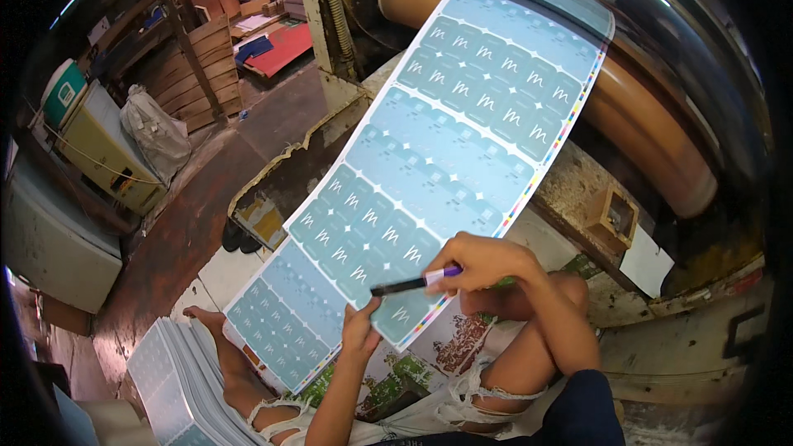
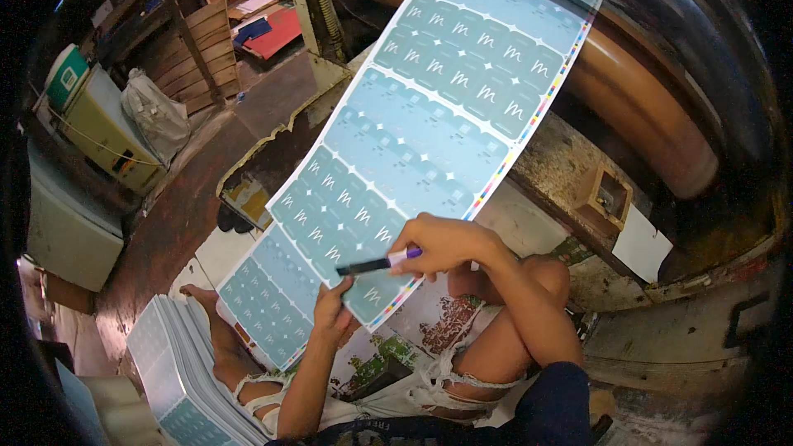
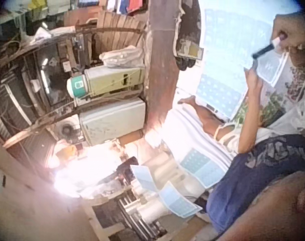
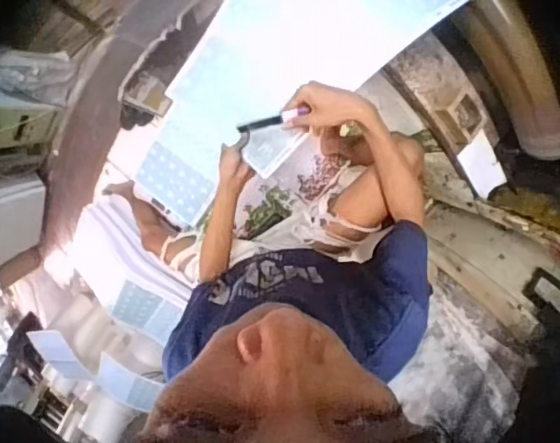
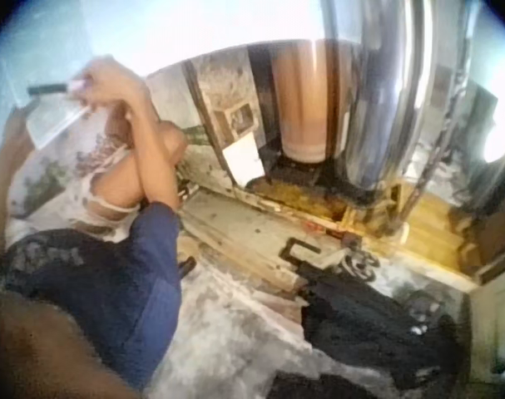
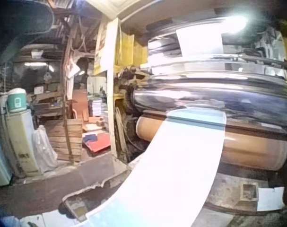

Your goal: The person cuts printed paper sheets into smaller sections using a hand tool as they emerge from a printing press, then stacks the cut sheets on the floor.

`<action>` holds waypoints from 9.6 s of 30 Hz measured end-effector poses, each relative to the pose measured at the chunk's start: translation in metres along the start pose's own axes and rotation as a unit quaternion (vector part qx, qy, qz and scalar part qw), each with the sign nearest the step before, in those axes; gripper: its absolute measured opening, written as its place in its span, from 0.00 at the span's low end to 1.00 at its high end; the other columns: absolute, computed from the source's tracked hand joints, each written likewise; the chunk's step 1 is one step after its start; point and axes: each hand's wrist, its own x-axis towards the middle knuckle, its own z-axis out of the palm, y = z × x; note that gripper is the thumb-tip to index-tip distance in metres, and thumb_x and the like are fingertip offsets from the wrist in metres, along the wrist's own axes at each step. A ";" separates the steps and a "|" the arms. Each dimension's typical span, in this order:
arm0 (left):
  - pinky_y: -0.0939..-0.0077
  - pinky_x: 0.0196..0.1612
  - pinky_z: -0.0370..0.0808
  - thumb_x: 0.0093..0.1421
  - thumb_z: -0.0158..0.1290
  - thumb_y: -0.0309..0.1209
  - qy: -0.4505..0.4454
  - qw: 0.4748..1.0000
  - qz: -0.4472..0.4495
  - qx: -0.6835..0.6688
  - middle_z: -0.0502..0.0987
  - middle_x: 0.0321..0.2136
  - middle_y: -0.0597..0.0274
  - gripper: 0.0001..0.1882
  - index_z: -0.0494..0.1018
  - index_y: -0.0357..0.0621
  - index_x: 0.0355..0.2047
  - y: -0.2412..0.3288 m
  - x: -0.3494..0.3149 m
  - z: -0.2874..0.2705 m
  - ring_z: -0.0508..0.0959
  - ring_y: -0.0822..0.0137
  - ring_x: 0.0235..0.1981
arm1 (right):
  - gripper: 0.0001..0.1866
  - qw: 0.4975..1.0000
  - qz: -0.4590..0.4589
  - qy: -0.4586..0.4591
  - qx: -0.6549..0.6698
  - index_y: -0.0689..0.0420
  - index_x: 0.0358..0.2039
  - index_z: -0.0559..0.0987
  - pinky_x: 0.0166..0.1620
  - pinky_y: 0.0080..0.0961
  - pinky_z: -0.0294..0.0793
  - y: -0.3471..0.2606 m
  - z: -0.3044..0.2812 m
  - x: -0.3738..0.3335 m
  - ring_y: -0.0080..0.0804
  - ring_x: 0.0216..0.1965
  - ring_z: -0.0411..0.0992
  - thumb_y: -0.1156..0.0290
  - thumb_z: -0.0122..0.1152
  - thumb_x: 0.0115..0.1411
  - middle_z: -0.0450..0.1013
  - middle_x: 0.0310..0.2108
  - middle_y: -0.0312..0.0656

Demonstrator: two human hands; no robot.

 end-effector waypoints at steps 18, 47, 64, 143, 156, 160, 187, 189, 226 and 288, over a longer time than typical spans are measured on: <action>0.68 0.48 0.74 0.56 0.59 0.25 0.075 0.985 0.058 0.142 0.72 0.45 0.55 0.29 0.58 0.37 0.55 0.017 -0.023 0.022 0.75 0.63 0.44 | 0.22 0.656 -0.062 0.736 0.152 0.62 0.55 0.71 0.15 0.14 0.61 0.074 -0.188 -0.113 0.17 0.12 0.65 0.62 0.53 0.66 0.73 0.23 0.39; 0.62 0.40 0.79 0.56 0.57 0.23 0.180 0.967 0.069 0.168 0.75 0.41 0.49 0.25 0.61 0.32 0.52 0.076 -0.149 -0.082 0.79 0.58 0.36 | 0.20 0.660 0.001 0.745 0.099 0.60 0.48 0.77 0.14 0.17 0.61 0.151 -0.248 -0.150 0.19 0.10 0.64 0.58 0.54 0.64 0.71 0.18 0.37; 0.68 0.46 0.75 0.56 0.59 0.29 0.278 0.936 0.071 0.202 0.72 0.48 0.48 0.32 0.60 0.32 0.58 0.190 -0.325 -0.297 0.75 0.57 0.45 | 0.41 0.665 0.034 0.495 -0.557 0.40 0.58 0.69 0.32 0.34 0.78 0.002 -0.067 -0.092 0.42 0.33 0.78 0.83 0.62 0.40 0.68 0.57 0.39; 0.59 0.48 0.78 0.59 0.55 0.22 -0.006 0.999 -0.015 0.050 0.73 0.45 0.54 0.24 0.61 0.36 0.54 0.016 -0.037 -0.051 0.76 0.59 0.46 | 0.15 0.985 -0.088 -0.042 -0.142 0.57 0.34 0.82 0.27 0.32 0.69 -0.011 0.058 0.043 0.38 0.20 0.71 0.59 0.64 0.54 0.72 0.17 0.49; 0.68 0.45 0.78 0.58 0.56 0.22 0.007 0.990 0.043 0.137 0.74 0.43 0.53 0.24 0.62 0.33 0.53 0.040 -0.053 -0.055 0.78 0.63 0.41 | 0.16 0.793 0.032 0.603 0.078 0.60 0.37 0.81 0.18 0.17 0.66 0.076 -0.143 -0.088 0.17 0.18 0.69 0.59 0.56 0.62 0.76 0.24 0.37; 0.71 0.46 0.75 0.57 0.56 0.21 0.004 0.985 0.069 0.159 0.74 0.44 0.54 0.26 0.62 0.34 0.55 0.040 -0.057 -0.052 0.76 0.65 0.43 | 0.17 0.649 -0.052 0.754 0.086 0.61 0.45 0.78 0.18 0.17 0.68 0.103 -0.217 -0.130 0.19 0.19 0.70 0.61 0.51 0.65 0.76 0.27 0.40; 0.68 0.51 0.72 0.56 0.52 0.17 0.170 0.962 0.136 0.164 0.72 0.49 0.53 0.31 0.57 0.37 0.60 0.089 -0.177 -0.094 0.74 0.61 0.48 | 0.23 0.597 -0.095 0.755 0.254 0.60 0.46 0.79 0.27 0.12 0.58 0.108 -0.267 -0.136 0.14 0.23 0.63 0.59 0.68 0.53 0.72 0.26 0.30; 0.68 0.52 0.71 0.56 0.52 0.16 0.183 0.958 0.147 0.166 0.71 0.49 0.53 0.32 0.57 0.38 0.60 0.103 -0.201 -0.125 0.73 0.60 0.49 | 0.25 0.630 -0.009 0.753 0.190 0.61 0.43 0.80 0.25 0.12 0.55 0.095 -0.251 -0.132 0.14 0.22 0.63 0.57 0.71 0.50 0.75 0.28 0.32; 0.66 0.54 0.68 0.46 0.67 0.28 0.348 0.815 0.184 0.425 0.70 0.51 0.48 0.52 0.45 0.41 0.65 0.100 -0.074 -0.534 0.72 0.58 0.49 | 0.40 0.612 -0.307 0.630 0.366 0.61 0.51 0.69 0.26 0.14 0.62 0.018 0.023 -0.009 0.19 0.32 0.70 0.34 0.47 0.57 0.74 0.38 0.36; 0.69 0.45 0.75 0.56 0.62 0.34 0.042 0.976 0.069 0.202 0.74 0.43 0.57 0.28 0.65 0.34 0.53 0.009 -0.038 -0.198 0.74 0.66 0.42 | 0.45 0.617 -0.007 0.753 0.228 0.66 0.38 0.76 0.14 0.17 0.63 0.090 -0.045 -0.078 0.29 0.16 0.73 0.31 0.29 0.61 0.73 0.20 0.45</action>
